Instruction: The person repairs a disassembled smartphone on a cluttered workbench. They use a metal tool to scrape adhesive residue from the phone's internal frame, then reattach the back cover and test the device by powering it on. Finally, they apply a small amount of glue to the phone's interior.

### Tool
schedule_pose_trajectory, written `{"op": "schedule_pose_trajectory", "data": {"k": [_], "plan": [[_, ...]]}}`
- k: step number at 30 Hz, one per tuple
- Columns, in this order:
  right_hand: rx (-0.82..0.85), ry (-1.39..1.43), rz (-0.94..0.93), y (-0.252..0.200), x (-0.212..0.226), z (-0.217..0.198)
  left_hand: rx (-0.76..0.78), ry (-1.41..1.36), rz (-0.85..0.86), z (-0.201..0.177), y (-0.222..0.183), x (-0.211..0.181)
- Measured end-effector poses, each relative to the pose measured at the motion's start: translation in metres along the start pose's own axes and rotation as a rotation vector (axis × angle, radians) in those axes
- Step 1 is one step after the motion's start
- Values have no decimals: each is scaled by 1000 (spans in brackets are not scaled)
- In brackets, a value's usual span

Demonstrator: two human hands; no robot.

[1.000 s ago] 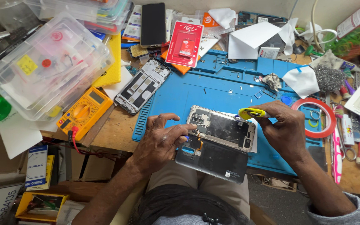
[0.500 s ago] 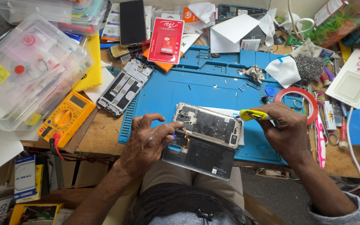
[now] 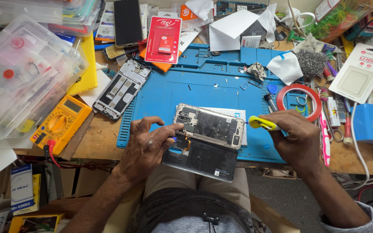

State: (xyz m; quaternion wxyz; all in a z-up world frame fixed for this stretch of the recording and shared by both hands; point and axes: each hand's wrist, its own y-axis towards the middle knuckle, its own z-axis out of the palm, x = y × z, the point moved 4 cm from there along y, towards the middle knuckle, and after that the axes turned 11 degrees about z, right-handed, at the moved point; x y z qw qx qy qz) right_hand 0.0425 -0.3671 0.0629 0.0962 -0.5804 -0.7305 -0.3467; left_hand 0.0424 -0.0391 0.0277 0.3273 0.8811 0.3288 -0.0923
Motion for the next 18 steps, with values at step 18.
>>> {"op": "schedule_pose_trajectory", "data": {"k": [18], "plan": [[-10,-212,-173,-42,24,0,-32,-13,22,-1,-1,1]]}}
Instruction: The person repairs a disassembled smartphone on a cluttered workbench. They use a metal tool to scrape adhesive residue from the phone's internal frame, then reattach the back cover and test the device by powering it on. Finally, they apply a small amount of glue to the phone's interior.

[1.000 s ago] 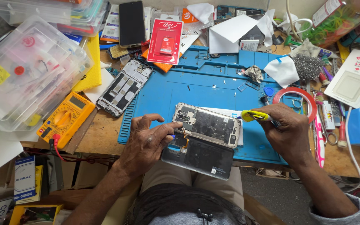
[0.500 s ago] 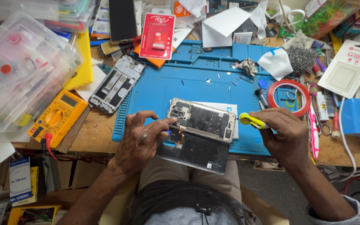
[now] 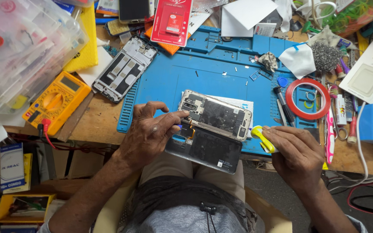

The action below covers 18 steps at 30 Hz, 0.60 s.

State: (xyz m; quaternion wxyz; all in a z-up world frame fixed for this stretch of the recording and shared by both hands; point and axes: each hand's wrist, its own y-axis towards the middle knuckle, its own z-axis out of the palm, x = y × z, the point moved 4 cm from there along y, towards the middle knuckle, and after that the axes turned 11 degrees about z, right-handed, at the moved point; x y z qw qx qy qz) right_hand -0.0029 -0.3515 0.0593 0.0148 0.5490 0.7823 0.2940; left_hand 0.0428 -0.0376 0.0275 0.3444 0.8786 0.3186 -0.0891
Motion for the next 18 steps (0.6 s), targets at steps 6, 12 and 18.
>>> {"op": "schedule_pose_trajectory", "data": {"k": [6,12,18], "plan": [[18,0,10,-8,4,-2,-6,17,7,-2,-2,-1],[23,-3,25,-14,11,-4,0,22,-2,-1,-3,1],[41,-19,34,-19,14,-3,-10,-22,3,-1,-3,2]]}}
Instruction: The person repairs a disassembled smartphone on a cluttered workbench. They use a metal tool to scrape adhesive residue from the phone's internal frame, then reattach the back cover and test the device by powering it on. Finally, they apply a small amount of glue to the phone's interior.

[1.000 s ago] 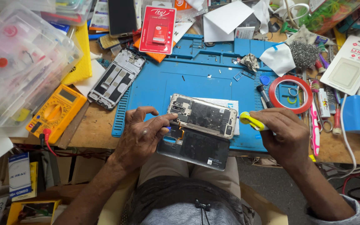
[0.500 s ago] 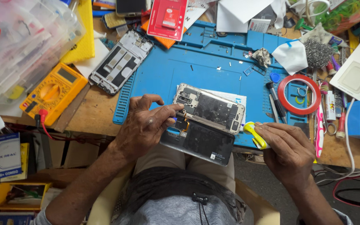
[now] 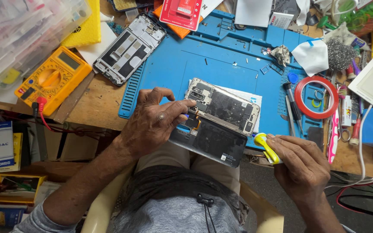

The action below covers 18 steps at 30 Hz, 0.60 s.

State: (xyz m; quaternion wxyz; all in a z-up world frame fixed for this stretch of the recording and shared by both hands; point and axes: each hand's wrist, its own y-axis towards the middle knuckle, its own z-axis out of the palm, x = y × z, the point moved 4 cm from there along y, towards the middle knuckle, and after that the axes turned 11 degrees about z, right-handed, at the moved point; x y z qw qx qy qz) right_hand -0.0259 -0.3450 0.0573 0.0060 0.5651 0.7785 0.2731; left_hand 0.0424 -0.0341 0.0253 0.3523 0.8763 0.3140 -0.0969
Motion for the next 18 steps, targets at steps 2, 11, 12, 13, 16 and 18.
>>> {"op": "schedule_pose_trajectory", "data": {"k": [2,11,12,13,16,18], "plan": [[2,-4,-6,-1,0,1,0,-16,-5,0,-1,0],[-30,423,289,10,-8,23,-145,-33,64,-8,-5,-3],[-34,445,314,16,-5,29,-202,-59,21,-13,-7,0],[-29,467,337,23,-1,36,-260,-97,-20,-17,-8,3],[-2,531,394,46,12,54,-403,-250,-133,-25,-17,9],[30,584,331,64,25,63,-461,-315,-178,-28,-20,12]]}}
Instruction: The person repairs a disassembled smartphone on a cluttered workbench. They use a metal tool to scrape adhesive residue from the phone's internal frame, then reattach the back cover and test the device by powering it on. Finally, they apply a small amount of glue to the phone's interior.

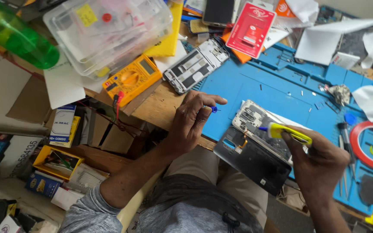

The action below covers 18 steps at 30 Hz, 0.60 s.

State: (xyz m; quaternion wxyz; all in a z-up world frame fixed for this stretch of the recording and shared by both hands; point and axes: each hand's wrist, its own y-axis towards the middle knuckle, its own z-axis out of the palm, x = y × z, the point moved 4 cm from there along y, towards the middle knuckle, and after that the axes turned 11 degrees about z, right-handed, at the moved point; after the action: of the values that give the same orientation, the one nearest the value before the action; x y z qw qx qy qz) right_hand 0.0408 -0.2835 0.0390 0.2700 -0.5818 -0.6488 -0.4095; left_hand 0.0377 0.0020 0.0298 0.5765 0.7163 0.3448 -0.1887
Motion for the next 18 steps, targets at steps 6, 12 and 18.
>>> {"op": "schedule_pose_trajectory", "data": {"k": [6,12,18], "plan": [[89,-185,-112,32,27,35,-64,-31,-33,-4,-3,3],[115,-259,-162,34,30,46,-83,-12,-20,-4,-5,6],[124,-264,-180,32,26,46,-76,-29,-31,-5,-5,7]]}}
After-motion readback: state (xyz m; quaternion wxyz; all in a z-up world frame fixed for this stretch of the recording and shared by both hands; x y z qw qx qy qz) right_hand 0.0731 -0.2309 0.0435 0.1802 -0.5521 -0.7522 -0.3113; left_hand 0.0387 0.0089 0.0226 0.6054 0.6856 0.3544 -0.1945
